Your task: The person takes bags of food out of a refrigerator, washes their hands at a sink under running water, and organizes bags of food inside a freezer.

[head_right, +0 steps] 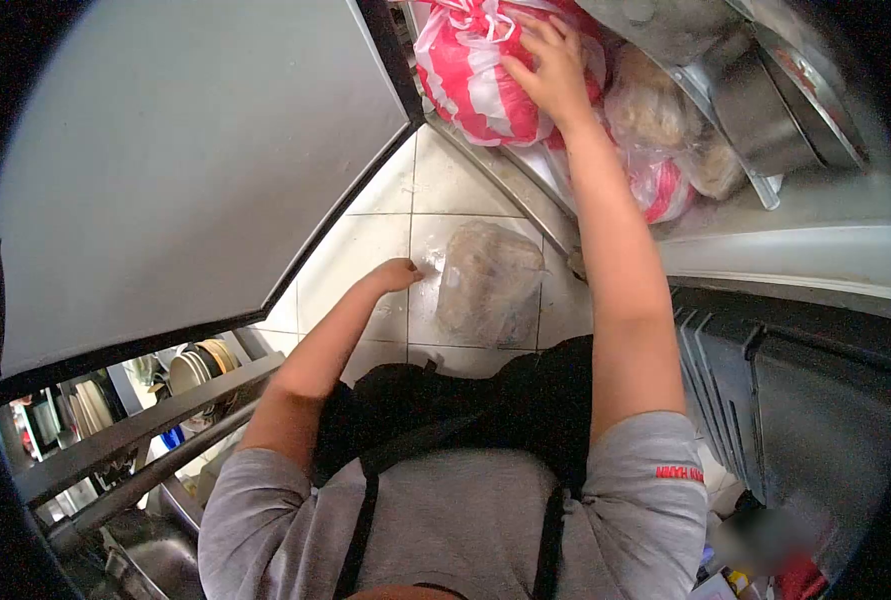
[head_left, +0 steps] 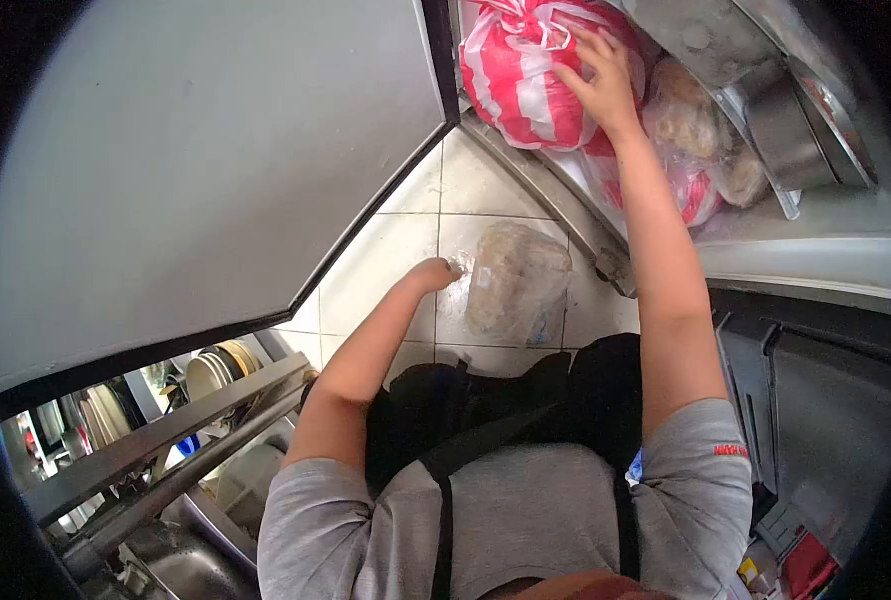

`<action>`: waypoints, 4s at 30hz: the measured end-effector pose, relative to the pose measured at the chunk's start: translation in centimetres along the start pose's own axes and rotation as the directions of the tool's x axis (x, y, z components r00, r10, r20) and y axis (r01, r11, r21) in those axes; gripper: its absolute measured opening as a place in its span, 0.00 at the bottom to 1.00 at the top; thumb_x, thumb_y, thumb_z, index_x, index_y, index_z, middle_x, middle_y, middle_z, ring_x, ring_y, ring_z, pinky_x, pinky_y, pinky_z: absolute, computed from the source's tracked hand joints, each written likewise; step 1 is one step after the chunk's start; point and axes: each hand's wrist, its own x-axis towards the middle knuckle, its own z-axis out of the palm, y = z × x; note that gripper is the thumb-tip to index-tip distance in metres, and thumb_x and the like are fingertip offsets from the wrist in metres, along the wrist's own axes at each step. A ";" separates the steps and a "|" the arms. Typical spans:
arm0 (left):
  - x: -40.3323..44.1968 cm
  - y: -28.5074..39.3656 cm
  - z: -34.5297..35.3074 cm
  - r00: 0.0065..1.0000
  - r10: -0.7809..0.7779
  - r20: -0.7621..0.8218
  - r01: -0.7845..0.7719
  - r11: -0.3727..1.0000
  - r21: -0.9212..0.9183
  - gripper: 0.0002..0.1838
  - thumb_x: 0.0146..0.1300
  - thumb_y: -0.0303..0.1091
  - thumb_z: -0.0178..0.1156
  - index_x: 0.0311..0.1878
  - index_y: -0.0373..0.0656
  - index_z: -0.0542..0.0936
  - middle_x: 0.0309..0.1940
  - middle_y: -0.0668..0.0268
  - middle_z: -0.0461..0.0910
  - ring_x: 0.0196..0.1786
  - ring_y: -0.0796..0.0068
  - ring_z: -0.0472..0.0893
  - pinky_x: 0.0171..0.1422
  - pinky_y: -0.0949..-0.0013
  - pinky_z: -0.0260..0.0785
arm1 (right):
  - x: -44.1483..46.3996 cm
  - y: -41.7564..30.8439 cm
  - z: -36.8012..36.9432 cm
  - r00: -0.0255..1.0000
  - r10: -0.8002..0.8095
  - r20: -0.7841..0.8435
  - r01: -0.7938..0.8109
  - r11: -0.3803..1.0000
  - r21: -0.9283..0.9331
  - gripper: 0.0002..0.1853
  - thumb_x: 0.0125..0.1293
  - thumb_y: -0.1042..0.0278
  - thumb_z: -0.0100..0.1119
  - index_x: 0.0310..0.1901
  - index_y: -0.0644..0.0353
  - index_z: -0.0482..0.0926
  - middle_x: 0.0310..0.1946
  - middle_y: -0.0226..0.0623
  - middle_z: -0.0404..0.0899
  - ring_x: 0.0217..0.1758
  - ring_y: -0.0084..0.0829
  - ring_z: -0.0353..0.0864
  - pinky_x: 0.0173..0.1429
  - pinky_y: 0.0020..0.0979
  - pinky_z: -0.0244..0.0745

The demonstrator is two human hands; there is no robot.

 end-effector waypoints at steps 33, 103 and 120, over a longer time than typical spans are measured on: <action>-15.7 3.5 -0.3 0.722 -0.666 -0.187 -0.158 0.105 -0.982 0.24 0.56 0.45 0.54 0.51 0.38 0.70 0.50 0.61 0.68 0.53 0.65 0.66 0.54 0.63 0.61 | -33.8 -9.1 4.3 -0.528 0.773 0.352 -0.805 -0.588 0.084 0.33 0.55 0.48 0.53 0.54 0.70 0.66 0.47 0.49 0.72 0.48 0.42 0.72 0.51 0.36 0.66; 2.2 21.4 -19.0 -0.139 0.459 -0.877 -0.725 0.556 0.407 0.15 0.44 0.23 0.55 0.40 0.41 0.72 0.45 0.58 0.71 0.53 0.55 0.65 0.60 0.57 0.53 | -13.2 -6.6 1.8 0.575 0.758 -0.309 -0.646 0.652 0.397 0.07 0.60 0.70 0.52 0.36 0.65 0.73 0.32 0.36 0.71 0.27 0.25 0.69 0.34 0.26 0.65; -6.0 -2.0 2.0 0.988 -0.141 0.059 0.152 0.869 -0.471 0.19 0.57 0.41 0.55 0.46 0.36 0.74 0.40 0.54 0.77 0.46 0.63 0.76 0.50 0.66 0.66 | -31.7 -13.9 7.8 0.022 0.994 0.104 -0.961 0.049 -0.271 0.30 0.55 0.50 0.55 0.52 0.65 0.69 0.50 0.51 0.68 0.54 0.47 0.66 0.53 0.42 0.63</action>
